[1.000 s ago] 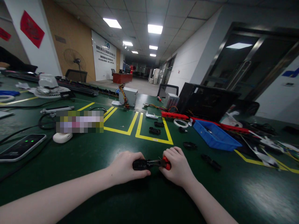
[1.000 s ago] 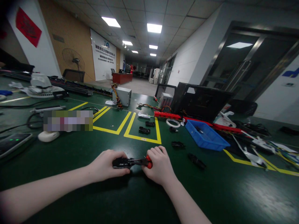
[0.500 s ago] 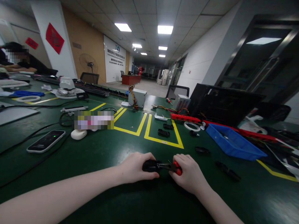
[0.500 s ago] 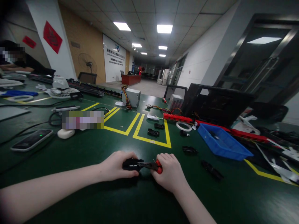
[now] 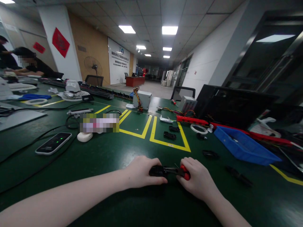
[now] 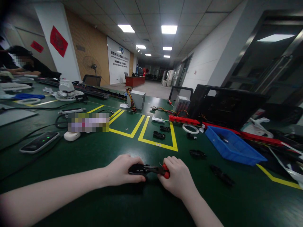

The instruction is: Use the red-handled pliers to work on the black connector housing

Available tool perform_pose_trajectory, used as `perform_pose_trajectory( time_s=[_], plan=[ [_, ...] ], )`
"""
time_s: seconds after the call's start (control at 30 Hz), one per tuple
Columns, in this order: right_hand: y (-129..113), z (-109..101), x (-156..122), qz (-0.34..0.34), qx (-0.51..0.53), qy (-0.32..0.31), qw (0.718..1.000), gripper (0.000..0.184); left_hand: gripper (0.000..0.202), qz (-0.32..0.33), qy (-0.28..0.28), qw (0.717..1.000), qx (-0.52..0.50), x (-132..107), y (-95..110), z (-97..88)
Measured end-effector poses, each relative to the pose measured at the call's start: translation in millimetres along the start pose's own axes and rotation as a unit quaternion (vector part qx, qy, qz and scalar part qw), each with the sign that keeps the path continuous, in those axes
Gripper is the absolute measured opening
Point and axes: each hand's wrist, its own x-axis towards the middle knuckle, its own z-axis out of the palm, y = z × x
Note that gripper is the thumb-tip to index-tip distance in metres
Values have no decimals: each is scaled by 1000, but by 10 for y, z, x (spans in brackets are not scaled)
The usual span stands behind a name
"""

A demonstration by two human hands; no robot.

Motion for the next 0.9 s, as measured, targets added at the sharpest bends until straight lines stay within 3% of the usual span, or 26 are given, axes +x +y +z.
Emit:
perform_pose_trajectory(
  time_s=[0.5, 0.9],
  plan=[
    [-16, -21, -3, 7, 23, -20, 1000, 15, 41, 6, -19, 1000, 0, 5, 16, -10],
    [-24, -24, 37, 24, 27, -56, 998, 14, 31, 10, 23, 1000, 1, -19, -11, 41]
  ],
)
